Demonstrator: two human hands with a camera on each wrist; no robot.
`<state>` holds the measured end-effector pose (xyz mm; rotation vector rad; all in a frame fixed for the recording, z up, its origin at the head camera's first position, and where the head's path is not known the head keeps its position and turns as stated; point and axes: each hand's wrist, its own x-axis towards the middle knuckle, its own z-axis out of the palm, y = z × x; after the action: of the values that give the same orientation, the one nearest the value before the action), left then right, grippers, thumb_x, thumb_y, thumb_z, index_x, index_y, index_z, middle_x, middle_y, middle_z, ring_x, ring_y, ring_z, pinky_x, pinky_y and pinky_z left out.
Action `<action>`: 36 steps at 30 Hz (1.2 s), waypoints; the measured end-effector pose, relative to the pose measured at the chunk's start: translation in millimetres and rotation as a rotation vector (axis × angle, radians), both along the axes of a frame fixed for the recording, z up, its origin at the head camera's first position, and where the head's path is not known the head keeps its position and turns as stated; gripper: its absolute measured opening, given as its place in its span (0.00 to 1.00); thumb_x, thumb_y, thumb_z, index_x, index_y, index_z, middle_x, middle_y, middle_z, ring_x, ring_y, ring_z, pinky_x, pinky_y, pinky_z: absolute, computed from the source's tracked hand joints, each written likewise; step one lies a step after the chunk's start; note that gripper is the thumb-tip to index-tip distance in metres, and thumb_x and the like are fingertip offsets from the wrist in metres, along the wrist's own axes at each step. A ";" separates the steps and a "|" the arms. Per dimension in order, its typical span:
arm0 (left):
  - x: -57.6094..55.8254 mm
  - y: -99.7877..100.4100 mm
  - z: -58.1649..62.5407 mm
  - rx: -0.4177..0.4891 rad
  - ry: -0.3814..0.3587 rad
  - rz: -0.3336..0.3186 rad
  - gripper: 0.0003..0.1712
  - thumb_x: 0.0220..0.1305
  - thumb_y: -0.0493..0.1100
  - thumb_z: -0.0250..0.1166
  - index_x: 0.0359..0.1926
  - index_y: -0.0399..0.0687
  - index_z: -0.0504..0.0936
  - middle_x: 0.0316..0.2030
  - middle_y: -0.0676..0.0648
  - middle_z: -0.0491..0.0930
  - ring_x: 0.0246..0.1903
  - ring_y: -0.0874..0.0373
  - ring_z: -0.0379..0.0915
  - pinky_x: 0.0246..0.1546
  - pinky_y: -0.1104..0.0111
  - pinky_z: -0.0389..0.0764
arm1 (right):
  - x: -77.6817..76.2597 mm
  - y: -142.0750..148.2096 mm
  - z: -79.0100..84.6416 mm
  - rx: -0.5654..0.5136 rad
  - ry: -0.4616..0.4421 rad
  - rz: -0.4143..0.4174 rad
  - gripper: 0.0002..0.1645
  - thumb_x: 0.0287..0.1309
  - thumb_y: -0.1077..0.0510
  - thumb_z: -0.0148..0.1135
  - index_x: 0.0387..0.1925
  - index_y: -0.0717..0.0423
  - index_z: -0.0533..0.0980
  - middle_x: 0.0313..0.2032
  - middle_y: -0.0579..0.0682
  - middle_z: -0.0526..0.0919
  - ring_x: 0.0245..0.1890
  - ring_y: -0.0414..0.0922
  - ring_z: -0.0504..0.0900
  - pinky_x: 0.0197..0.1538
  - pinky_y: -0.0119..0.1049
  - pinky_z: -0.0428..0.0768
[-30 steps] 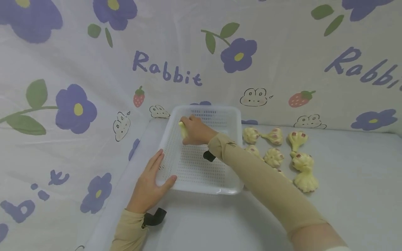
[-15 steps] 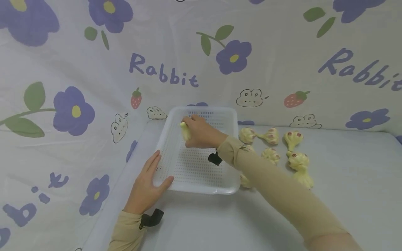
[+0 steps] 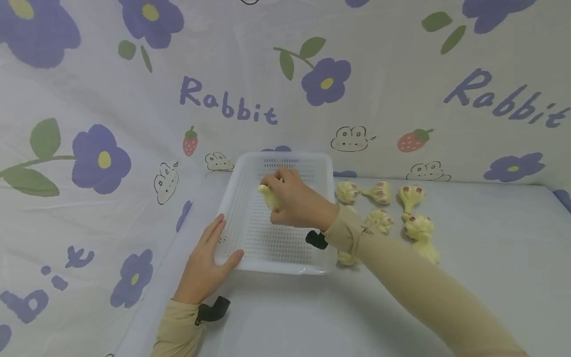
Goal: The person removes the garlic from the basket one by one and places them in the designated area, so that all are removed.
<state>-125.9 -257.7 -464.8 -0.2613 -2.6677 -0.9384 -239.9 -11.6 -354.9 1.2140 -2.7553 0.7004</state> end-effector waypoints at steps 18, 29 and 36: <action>-0.7 1.1 -1.3 -0.006 -0.014 0.013 0.50 0.67 0.57 0.69 0.80 0.42 0.59 0.81 0.46 0.57 0.79 0.43 0.56 0.74 0.44 0.65 | 50.9 48.8 3.2 -0.066 0.084 0.026 0.30 0.51 0.64 0.71 0.58 0.54 0.75 0.51 0.54 0.72 0.49 0.50 0.70 0.40 0.35 0.79; 0.0 2.3 0.1 0.009 -0.013 0.010 0.48 0.67 0.56 0.69 0.80 0.42 0.61 0.81 0.47 0.58 0.78 0.43 0.57 0.74 0.43 0.64 | 76.5 83.2 -7.8 -0.066 0.065 -0.020 0.31 0.51 0.64 0.71 0.58 0.54 0.74 0.52 0.53 0.71 0.46 0.46 0.70 0.38 0.32 0.78; -0.8 1.3 -1.3 0.009 -0.011 0.005 0.49 0.67 0.56 0.70 0.80 0.41 0.60 0.81 0.46 0.57 0.79 0.44 0.56 0.75 0.44 0.64 | 91.7 104.7 -21.3 -0.094 0.107 -0.041 0.31 0.49 0.65 0.70 0.57 0.54 0.73 0.54 0.53 0.72 0.50 0.49 0.68 0.43 0.37 0.76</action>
<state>-126.7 -256.4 -466.0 -0.2479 -2.6719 -0.9529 -148.2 93.2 -376.2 1.1382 -2.6215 0.7303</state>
